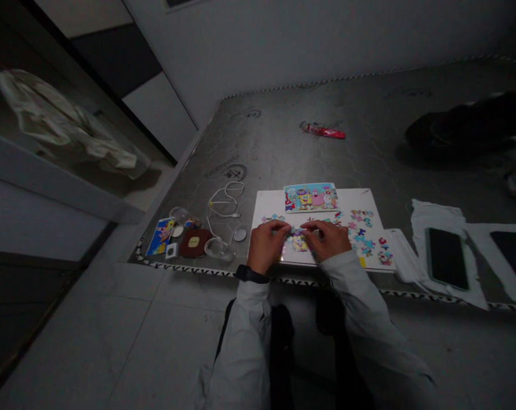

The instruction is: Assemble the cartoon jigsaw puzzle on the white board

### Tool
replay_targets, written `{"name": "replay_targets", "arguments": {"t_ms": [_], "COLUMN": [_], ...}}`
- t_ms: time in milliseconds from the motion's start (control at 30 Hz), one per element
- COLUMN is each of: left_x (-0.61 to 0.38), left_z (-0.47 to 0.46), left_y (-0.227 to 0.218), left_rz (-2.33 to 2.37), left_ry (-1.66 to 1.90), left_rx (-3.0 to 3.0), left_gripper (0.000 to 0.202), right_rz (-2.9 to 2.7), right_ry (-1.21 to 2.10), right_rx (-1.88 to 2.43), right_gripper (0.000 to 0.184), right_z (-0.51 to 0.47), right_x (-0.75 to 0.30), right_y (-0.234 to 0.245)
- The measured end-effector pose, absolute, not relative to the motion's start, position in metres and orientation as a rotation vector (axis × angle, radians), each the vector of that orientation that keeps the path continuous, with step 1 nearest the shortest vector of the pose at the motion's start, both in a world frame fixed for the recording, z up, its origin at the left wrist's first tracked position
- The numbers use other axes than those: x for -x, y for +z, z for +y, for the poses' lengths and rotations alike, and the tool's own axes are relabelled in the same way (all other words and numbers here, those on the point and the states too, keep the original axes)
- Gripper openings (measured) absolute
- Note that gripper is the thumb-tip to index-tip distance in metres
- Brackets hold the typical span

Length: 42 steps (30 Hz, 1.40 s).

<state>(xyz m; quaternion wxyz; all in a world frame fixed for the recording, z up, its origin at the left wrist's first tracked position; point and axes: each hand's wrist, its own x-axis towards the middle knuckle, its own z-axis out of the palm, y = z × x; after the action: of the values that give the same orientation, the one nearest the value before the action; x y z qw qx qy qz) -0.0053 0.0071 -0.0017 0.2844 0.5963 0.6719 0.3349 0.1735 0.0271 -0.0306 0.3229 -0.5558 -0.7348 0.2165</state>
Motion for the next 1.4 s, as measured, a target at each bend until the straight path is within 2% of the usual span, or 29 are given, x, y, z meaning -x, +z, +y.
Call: {"name": "replay_targets", "arguments": {"t_ms": [267, 800, 1033, 1400], "left_x": [0.014, 0.004, 0.013, 0.017], "left_z": [0.005, 0.004, 0.005, 0.001], "left_y": [-0.001, 0.004, 0.002, 0.003], "left_rz": [1.975, 2.108, 2.194, 2.380], "left_ry": [0.845, 0.864, 0.975, 0.850], "left_rx": [-1.518, -1.462, -1.464, -1.536], "left_gripper": [0.014, 0.008, 0.013, 0.023], "right_rz": [-2.210, -2.210, -2.163, -2.180], "right_ry": [0.427, 0.438, 0.442, 0.402], "right_rx": [1.466, 1.482, 1.515, 1.497], "right_gripper": [0.019, 0.020, 0.019, 0.019], "right_z": [0.026, 0.026, 0.025, 0.025], "right_x": [-0.166, -0.165, -0.163, -0.163], "right_y": [-0.044, -0.048, -0.045, -0.047]}}
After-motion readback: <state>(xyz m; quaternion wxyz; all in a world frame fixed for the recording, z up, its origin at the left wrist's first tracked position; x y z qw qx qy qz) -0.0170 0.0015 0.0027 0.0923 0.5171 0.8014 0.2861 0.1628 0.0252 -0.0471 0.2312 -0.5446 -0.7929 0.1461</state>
